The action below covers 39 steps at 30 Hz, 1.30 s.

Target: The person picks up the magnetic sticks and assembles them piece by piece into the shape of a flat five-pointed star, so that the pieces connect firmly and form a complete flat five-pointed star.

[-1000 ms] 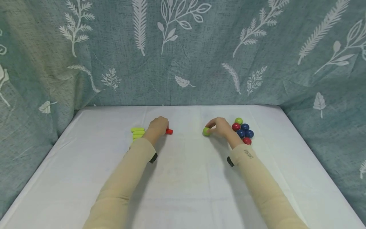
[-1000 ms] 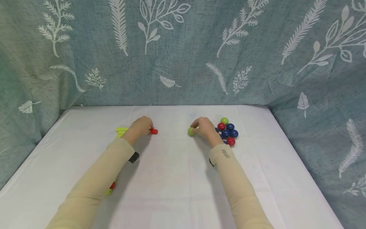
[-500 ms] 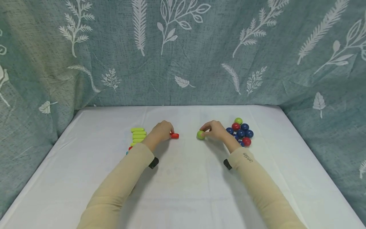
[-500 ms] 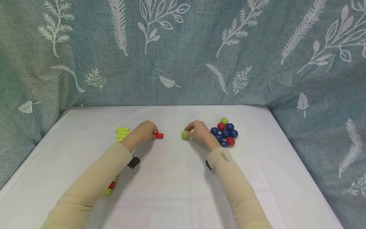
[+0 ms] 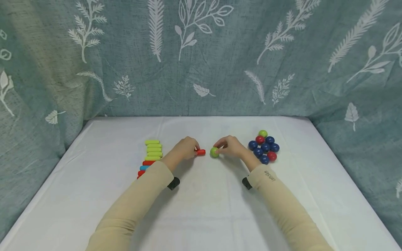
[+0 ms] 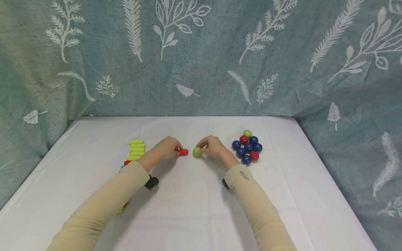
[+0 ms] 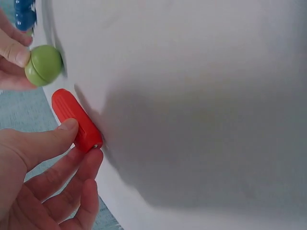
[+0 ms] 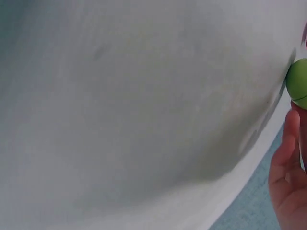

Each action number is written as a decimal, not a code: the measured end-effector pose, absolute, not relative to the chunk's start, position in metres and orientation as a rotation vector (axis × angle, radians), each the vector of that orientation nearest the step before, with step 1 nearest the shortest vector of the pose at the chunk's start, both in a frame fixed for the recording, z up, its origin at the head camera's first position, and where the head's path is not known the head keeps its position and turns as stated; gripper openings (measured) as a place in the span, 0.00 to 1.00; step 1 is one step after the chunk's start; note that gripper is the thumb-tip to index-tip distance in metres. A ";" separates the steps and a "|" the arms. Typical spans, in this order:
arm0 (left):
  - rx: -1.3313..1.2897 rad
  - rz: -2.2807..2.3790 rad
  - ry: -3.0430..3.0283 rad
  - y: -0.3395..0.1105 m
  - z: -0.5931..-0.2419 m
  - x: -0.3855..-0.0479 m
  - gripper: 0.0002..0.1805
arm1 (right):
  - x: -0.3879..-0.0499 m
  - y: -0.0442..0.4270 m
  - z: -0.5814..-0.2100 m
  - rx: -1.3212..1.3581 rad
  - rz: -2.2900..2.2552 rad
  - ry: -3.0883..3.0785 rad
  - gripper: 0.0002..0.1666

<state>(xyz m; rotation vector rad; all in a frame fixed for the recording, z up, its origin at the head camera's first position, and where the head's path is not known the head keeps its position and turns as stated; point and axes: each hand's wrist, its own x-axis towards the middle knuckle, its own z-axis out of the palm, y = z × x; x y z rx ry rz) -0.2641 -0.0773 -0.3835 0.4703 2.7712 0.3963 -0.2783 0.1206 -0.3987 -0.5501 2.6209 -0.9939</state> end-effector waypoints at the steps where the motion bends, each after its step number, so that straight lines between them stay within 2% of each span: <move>1: 0.473 0.394 2.773 -0.077 -0.384 -0.264 0.12 | -0.278 0.119 -0.399 -0.560 -1.001 2.615 0.14; 13: 0.528 0.425 2.784 -0.073 -0.383 -0.263 0.11 | -0.276 0.113 -0.398 -0.604 -1.069 2.599 0.15; 33: 0.472 0.439 2.750 -0.075 -0.383 -0.251 0.11 | -0.270 0.103 -0.399 -0.437 -1.100 2.529 0.20; 39: 0.493 0.440 2.718 -0.075 -0.384 -0.246 0.11 | -0.266 0.100 -0.397 -0.351 -1.022 2.610 0.18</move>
